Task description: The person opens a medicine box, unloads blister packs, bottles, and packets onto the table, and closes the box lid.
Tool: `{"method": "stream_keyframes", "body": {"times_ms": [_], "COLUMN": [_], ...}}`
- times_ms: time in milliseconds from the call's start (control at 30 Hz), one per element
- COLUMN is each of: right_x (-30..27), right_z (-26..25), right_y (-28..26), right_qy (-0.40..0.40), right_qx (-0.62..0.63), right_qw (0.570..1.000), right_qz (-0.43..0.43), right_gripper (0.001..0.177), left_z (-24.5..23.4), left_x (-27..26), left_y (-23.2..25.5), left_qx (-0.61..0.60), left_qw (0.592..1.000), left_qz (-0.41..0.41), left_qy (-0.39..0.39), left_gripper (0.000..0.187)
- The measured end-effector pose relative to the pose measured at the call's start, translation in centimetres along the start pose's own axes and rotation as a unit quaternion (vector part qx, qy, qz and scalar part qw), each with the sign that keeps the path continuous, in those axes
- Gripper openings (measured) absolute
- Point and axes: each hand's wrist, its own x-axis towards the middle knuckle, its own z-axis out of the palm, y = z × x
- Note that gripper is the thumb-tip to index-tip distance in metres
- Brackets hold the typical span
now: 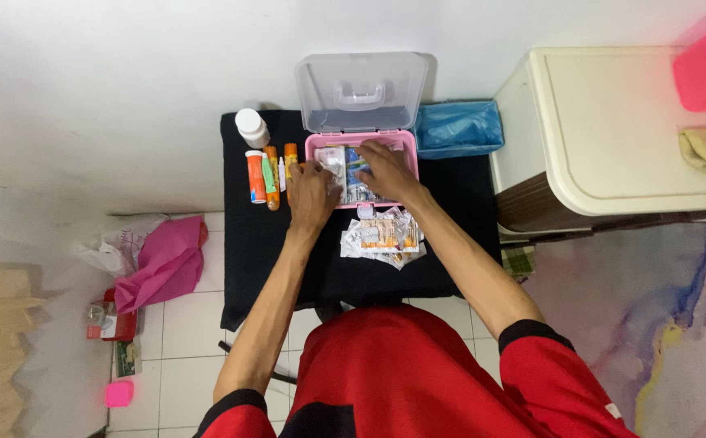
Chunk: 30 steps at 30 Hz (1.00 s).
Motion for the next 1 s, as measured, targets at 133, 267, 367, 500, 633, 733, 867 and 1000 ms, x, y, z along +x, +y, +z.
{"method": "stream_keyframes", "body": {"times_ms": [133,267,367,500,633,733,867,1000], "right_x": [2.5,2.6,2.7,3.3,2.6,2.2,1.6,2.3], "right_z": [0.4,1.3,1.7,0.7,0.0,0.8,0.5,-1.4], "right_y": [-1.3,-1.0,-0.5,-1.1,-1.2,-0.6,-1.4,-2.7], "right_qy": [-0.143,-0.144,-0.111,-0.203,-0.209,-0.198,-0.168,-0.205], "right_qx": [-0.082,-0.105,-0.089,-0.128,-0.109,-0.086,-0.082,-0.123], "right_qw": [0.976,0.971,0.98,0.949,0.952,0.958,0.968,0.951], "right_qz": [0.14,0.161,0.14,0.204,0.197,0.187,0.168,0.196], "right_gripper": [0.073,0.069,0.083,0.088,0.098,0.103,0.111,0.114], "left_z": [0.4,0.7,0.7,0.5,0.2,0.3,0.3,0.6], "left_x": [-0.4,-0.3,-0.4,-0.3,-0.2,-0.3,-0.5,-0.5], "left_y": [-0.5,-0.6,-0.7,-0.5,-0.5,-0.4,-0.5,-0.4], "left_qx": [-0.029,-0.026,-0.042,-0.054,-0.045,-0.044,-0.058,-0.042], "left_qw": [1.0,1.0,0.999,0.999,0.998,0.999,0.998,0.999], "left_qz": [0.006,-0.003,0.013,-0.002,-0.01,-0.004,-0.017,0.006], "left_qy": [0.001,-0.011,0.005,-0.007,-0.032,-0.028,-0.032,-0.016], "left_gripper": [0.029,0.031,0.031,0.032,0.032,0.033,0.035,0.035]}}
